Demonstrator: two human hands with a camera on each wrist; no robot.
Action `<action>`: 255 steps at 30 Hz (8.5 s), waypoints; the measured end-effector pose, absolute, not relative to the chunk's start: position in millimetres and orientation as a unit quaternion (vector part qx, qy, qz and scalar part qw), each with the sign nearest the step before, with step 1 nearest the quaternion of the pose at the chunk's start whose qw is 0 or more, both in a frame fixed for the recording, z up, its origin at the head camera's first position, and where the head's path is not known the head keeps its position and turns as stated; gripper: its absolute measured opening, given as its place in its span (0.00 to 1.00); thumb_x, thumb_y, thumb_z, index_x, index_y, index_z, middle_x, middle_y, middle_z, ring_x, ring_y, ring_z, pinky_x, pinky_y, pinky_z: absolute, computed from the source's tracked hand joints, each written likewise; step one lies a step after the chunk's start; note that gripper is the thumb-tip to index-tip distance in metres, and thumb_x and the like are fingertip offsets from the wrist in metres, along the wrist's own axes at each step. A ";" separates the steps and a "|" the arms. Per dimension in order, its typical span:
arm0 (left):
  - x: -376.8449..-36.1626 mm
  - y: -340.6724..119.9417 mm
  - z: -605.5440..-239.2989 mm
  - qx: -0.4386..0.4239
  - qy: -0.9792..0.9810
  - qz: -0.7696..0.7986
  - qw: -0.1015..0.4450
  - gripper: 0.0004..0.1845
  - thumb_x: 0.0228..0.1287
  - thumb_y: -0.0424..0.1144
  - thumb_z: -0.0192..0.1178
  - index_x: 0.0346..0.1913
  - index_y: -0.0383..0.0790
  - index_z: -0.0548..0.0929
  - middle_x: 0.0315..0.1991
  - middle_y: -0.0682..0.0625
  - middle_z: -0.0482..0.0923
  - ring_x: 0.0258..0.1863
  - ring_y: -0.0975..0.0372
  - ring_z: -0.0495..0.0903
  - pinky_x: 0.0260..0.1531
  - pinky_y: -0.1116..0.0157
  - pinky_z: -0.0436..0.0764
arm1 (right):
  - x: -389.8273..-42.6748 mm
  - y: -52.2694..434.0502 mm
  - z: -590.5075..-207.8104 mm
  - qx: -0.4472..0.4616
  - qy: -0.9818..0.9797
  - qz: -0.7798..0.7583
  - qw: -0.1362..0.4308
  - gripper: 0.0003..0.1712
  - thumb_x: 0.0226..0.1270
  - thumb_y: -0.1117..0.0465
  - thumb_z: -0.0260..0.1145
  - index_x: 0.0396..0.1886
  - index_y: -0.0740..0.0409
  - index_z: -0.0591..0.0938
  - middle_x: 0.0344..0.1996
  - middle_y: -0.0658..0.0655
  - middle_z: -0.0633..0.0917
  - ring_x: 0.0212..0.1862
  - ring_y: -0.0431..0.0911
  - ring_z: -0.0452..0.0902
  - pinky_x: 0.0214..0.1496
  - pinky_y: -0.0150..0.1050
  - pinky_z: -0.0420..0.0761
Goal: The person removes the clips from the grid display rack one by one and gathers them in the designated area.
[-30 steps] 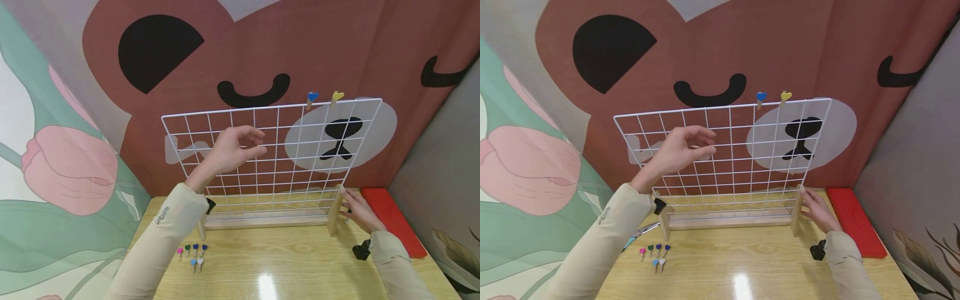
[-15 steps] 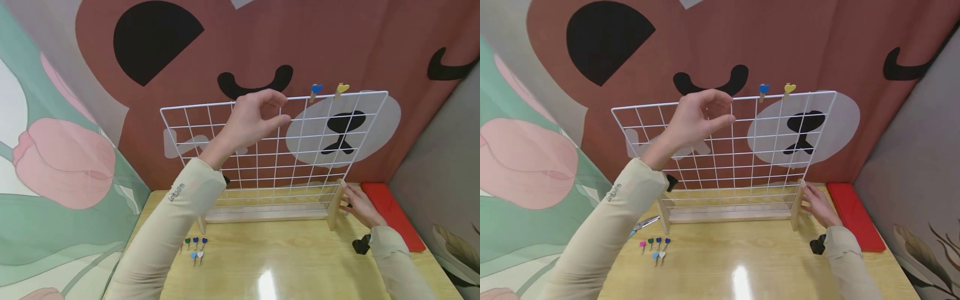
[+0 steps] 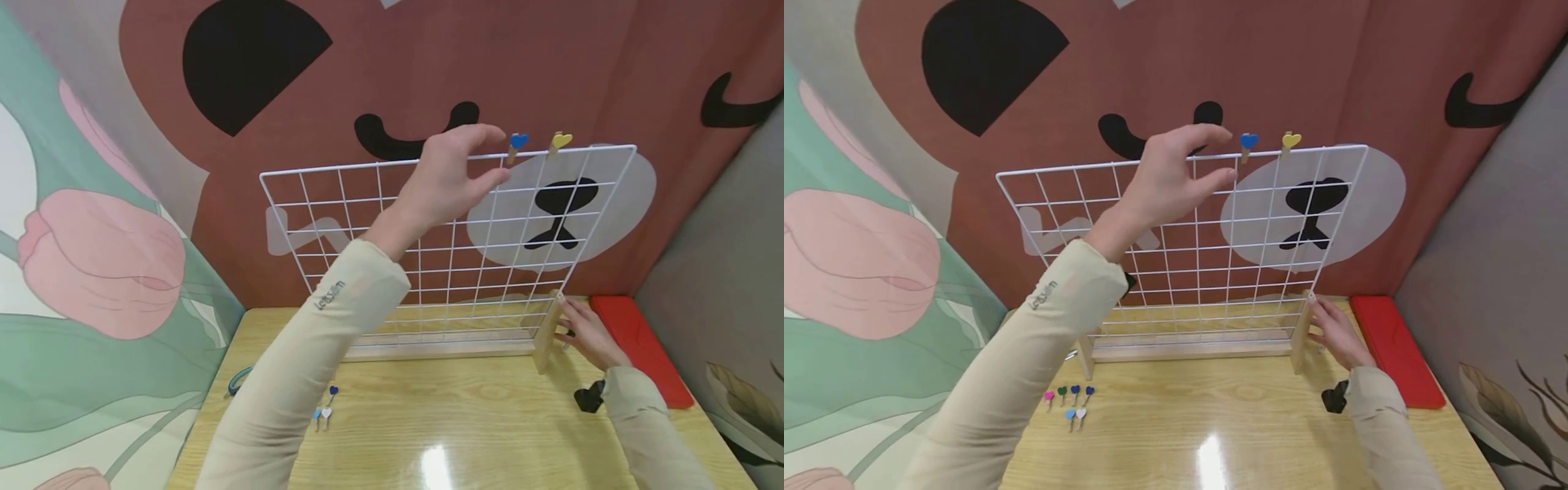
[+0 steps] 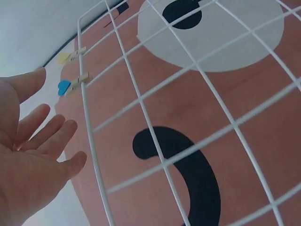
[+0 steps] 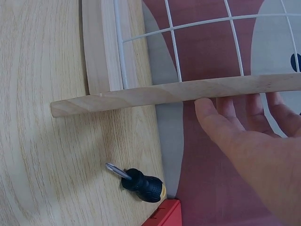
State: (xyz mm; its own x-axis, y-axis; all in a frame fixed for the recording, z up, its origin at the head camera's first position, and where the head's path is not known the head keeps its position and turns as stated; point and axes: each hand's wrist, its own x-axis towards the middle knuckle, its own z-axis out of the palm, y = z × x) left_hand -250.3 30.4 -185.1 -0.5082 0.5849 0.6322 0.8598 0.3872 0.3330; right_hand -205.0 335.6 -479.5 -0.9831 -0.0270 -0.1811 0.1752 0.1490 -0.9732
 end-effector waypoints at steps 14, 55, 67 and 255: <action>-256.8 57.1 -169.0 -0.395 -0.874 -0.269 0.093 0.34 0.67 0.49 0.59 0.72 0.42 0.63 0.62 0.53 0.74 0.45 0.69 0.79 0.49 0.79 0.70 | -202.0 331.1 -481.6 0.047 0.749 -0.656 0.080 0.46 0.77 0.41 0.39 0.74 0.68 0.34 0.72 0.75 0.43 0.71 0.71 0.43 0.65 0.64 0.57; -257.7 67.9 -171.8 -0.339 -0.869 -0.330 0.144 0.07 0.71 0.38 0.55 0.42 0.40 0.82 0.35 0.53 0.81 0.31 0.66 0.76 0.33 0.75 0.71 | -199.6 329.1 -480.9 0.052 0.753 -0.652 0.074 0.47 0.76 0.40 0.40 0.74 0.68 0.34 0.72 0.75 0.43 0.70 0.72 0.43 0.64 0.62 0.59; -257.2 59.9 -172.7 -0.342 -0.823 -0.419 0.177 0.06 0.69 0.36 0.57 0.39 0.41 0.83 0.30 0.53 0.82 0.27 0.68 0.77 0.31 0.76 0.71 | -200.8 326.3 -481.2 0.050 0.745 -0.660 0.079 0.45 0.77 0.42 0.39 0.74 0.68 0.35 0.72 0.75 0.42 0.70 0.71 0.44 0.65 0.62 0.59; -187.8 -235.6 -504.5 0.006 -0.893 -0.448 0.049 0.06 0.60 0.30 0.64 0.38 0.29 0.83 0.26 0.45 0.84 0.22 0.59 0.83 0.18 0.71 0.75 | -206.8 335.4 -483.9 0.031 0.755 -0.650 0.082 0.46 0.77 0.41 0.37 0.74 0.68 0.32 0.71 0.76 0.44 0.70 0.71 0.44 0.64 0.62 0.61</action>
